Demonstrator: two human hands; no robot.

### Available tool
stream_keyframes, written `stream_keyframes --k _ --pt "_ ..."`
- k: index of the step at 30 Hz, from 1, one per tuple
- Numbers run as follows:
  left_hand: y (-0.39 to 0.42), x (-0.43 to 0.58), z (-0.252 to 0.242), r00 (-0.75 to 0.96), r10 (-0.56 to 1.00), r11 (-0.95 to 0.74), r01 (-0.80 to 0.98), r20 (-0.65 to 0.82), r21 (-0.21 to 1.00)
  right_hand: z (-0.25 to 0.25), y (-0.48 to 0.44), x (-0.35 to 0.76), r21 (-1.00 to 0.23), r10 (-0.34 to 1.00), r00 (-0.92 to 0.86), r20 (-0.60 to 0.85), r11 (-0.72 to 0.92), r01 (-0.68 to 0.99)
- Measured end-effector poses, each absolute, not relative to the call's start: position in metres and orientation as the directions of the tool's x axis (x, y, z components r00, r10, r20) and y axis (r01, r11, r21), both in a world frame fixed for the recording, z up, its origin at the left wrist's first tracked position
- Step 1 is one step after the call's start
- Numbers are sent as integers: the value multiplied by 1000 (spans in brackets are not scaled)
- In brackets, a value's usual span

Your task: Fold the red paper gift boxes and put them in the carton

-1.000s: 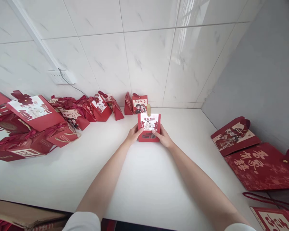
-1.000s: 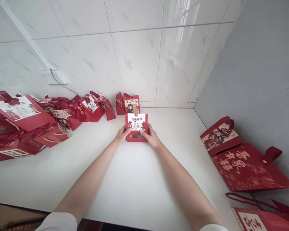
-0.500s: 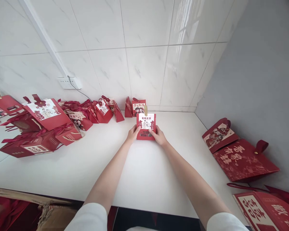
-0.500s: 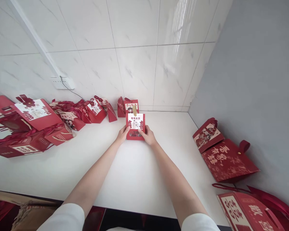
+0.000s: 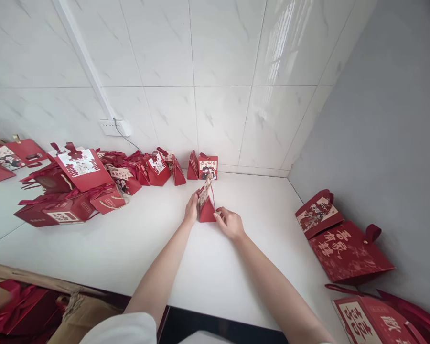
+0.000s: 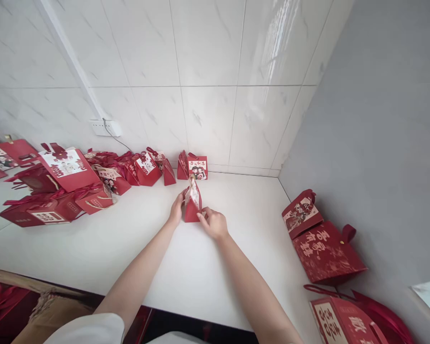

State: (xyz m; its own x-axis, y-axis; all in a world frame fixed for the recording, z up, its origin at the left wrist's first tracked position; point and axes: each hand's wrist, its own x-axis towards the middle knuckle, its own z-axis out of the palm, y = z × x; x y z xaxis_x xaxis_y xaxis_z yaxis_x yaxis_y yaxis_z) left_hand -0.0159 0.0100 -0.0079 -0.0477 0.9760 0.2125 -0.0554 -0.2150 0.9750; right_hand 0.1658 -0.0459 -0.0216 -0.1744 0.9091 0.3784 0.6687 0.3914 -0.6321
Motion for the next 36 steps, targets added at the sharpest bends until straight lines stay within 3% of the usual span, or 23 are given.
stream_keyframes --k 3,6,9,11,16,20,29,36 --pt "-7 -19 -7 244 938 -211 -161 246 964 -19 -48 166 -648 881 -272 387 470 600" --pt "-17 -23 -6 363 905 -214 -66 223 975 -18 -43 168 -696 868 -273 414 495 519" --pt "-13 -25 -6 278 950 -171 90 140 981 -20 -35 170 -741 866 -159 474 490 460" --pt "-5 -25 -6 249 960 -155 89 129 984 -23 -29 170 -784 882 -50 469 442 436" --pt "12 -24 -6 236 969 -84 15 78 996 -31 -14 169 -907 944 146 295 229 353" --pt "18 -30 -11 120 992 -46 11 44 999 -30 -10 171 -949 971 143 190 144 281" --pt "17 -29 -9 32 999 16 -76 -13 997 -21 -13 176 -949 980 119 159 119 291" --pt "17 -34 -11 -45 998 45 -178 -54 983 -14 -24 175 -871 920 -120 374 393 295"
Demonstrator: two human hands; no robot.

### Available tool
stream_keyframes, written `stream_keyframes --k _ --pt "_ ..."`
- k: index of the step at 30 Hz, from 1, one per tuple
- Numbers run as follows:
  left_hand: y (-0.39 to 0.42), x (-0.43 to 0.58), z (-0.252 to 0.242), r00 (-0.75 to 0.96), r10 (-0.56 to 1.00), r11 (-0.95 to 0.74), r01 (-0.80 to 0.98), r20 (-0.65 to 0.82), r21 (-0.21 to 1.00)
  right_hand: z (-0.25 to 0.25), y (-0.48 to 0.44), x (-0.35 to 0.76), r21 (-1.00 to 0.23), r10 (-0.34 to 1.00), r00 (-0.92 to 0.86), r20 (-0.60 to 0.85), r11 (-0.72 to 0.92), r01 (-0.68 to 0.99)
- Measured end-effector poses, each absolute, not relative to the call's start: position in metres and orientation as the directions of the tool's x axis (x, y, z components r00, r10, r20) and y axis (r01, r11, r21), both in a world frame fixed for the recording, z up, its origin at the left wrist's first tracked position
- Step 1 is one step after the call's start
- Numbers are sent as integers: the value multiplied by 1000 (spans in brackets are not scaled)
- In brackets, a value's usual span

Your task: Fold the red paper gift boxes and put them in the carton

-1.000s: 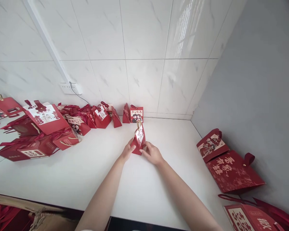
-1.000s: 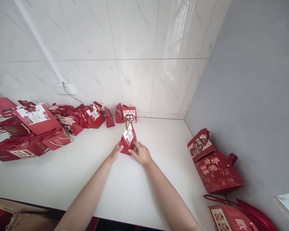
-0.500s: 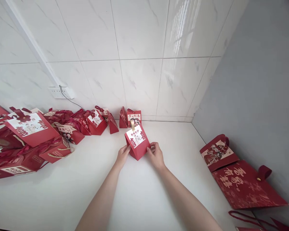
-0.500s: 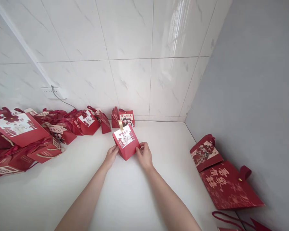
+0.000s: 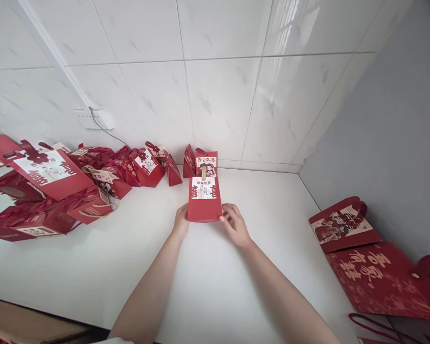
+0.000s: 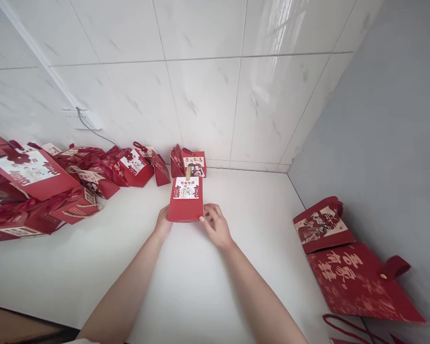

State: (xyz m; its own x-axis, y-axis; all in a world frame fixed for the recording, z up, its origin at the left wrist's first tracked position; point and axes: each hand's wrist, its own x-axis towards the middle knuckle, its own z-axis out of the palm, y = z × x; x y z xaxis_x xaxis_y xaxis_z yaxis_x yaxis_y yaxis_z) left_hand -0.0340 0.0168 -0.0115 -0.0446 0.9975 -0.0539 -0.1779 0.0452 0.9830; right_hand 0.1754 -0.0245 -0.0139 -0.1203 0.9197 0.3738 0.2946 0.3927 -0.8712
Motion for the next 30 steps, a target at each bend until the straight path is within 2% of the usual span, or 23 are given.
stream_keyframes --k 4,8,14,24,30 --pt "20 -40 -17 -90 988 106 -230 -129 967 -10 -29 173 -840 900 -237 367 430 330" --pt "21 -44 -14 3 985 168 -227 -171 959 -10 -27 172 -867 916 -277 291 375 328" --pt "17 -39 -4 119 955 286 -111 -273 952 -17 -22 174 -925 968 -204 144 205 319" --pt "16 -32 -8 94 975 208 -53 -203 977 -23 -18 174 -952 975 -164 151 188 241" --pt "16 -27 -11 -24 999 37 -10 -37 999 -18 -18 179 -954 934 -238 266 291 75"
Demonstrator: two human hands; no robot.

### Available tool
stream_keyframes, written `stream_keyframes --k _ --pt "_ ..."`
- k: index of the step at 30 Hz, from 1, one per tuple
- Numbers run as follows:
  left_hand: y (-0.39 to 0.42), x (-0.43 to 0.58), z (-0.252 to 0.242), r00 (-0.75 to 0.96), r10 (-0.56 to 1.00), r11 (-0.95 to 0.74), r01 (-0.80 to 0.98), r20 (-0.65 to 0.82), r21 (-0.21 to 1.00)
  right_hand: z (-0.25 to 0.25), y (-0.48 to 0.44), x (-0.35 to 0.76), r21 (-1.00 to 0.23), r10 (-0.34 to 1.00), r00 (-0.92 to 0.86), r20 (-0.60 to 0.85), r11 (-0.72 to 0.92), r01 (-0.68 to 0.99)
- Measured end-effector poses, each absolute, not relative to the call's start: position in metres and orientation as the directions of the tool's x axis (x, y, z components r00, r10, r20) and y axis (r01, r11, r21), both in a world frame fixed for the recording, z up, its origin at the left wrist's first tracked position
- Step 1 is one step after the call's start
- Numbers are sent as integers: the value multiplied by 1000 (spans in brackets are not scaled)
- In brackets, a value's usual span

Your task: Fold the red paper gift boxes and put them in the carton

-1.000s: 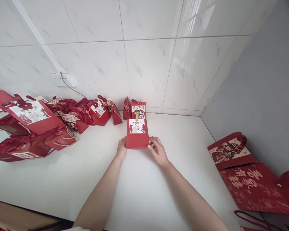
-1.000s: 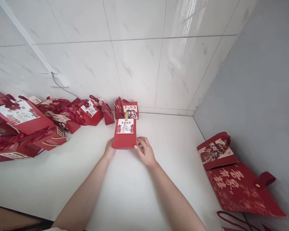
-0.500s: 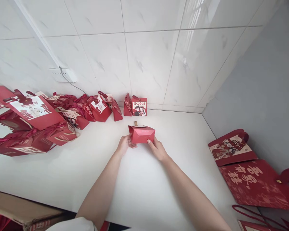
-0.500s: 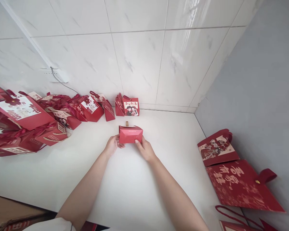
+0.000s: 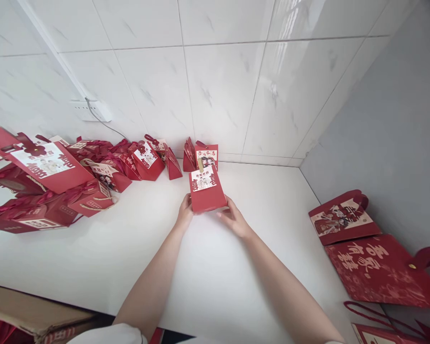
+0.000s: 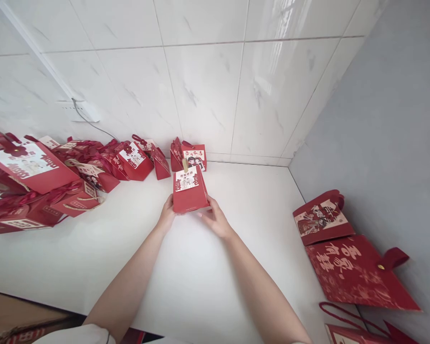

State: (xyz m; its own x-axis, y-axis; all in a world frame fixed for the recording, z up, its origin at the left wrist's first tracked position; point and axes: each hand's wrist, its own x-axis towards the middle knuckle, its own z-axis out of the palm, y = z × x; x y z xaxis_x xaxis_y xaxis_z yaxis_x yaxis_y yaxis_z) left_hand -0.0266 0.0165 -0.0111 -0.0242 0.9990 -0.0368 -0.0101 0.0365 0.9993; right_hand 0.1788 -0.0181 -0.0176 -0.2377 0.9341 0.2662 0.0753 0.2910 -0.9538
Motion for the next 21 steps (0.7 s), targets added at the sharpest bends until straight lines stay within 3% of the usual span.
stream_keyframes --k 6,14,21 --pt "13 -21 -15 -62 995 -81 21 82 996 -14 -17 181 -969 961 -174 216 189 -157" --pt "5 -15 0 92 992 -82 -26 85 996 -19 -11 179 -954 959 -137 249 218 -206" --pt "6 -20 8 156 986 -54 -82 67 995 -20 -10 179 -974 983 -106 153 131 -187"
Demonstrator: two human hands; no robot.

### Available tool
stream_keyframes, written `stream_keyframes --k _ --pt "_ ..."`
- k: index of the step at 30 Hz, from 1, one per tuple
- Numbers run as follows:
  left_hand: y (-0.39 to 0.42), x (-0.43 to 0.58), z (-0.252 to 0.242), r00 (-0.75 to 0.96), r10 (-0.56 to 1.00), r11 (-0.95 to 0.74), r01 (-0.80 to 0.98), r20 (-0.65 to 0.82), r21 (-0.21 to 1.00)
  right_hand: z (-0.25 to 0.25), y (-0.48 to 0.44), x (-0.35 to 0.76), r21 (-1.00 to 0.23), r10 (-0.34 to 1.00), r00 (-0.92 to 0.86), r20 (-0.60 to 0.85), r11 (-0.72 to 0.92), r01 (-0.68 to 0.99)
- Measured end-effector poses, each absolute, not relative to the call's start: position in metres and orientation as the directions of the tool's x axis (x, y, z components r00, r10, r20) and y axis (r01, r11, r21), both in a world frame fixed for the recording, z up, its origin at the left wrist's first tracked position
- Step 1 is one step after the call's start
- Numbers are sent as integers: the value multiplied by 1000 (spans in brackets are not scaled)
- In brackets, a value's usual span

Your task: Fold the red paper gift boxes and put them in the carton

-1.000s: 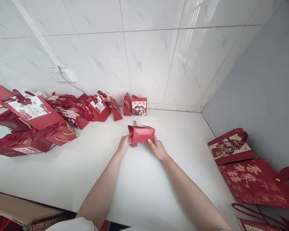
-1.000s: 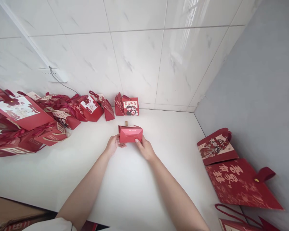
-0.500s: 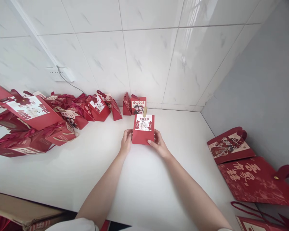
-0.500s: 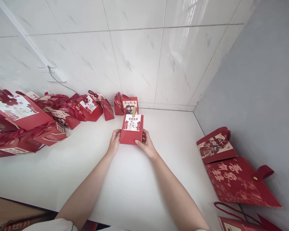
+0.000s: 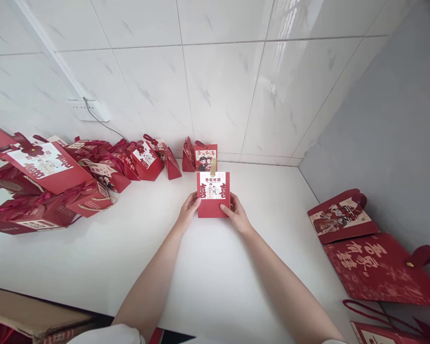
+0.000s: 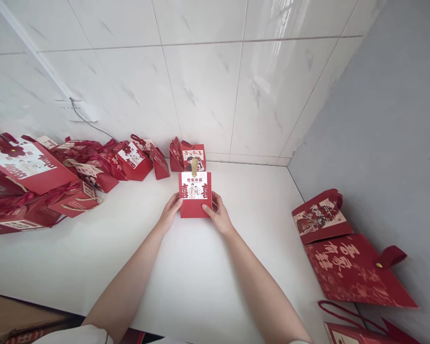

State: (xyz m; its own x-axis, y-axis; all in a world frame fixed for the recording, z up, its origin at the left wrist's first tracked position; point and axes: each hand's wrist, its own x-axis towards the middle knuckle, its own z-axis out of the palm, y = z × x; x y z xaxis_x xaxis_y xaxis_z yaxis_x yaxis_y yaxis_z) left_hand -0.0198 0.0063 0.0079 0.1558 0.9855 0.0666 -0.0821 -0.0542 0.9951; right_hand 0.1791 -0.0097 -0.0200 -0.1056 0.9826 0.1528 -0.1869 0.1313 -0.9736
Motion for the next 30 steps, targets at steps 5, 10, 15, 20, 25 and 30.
stream_keyframes --k 5,10,15,20,25,30 --pt "6 -20 10 157 986 -36 -87 49 996 -19 -11 179 -966 984 -95 154 130 -222" --pt "8 -18 3 162 983 -76 -75 87 994 -21 -11 179 -971 982 -92 166 146 -190" --pt "1 -20 3 16 913 -406 159 409 900 -22 -12 178 -968 962 -168 216 188 -167" --pt "-12 -26 26 35 673 -645 516 738 564 -18 -16 177 -966 926 -277 257 249 -67" --pt "-17 -25 36 82 646 -655 571 759 495 -17 -17 177 -964 923 -282 260 263 -30" --pt "-16 -20 34 57 641 -668 533 765 520 -18 -16 178 -965 923 -290 255 263 -11"
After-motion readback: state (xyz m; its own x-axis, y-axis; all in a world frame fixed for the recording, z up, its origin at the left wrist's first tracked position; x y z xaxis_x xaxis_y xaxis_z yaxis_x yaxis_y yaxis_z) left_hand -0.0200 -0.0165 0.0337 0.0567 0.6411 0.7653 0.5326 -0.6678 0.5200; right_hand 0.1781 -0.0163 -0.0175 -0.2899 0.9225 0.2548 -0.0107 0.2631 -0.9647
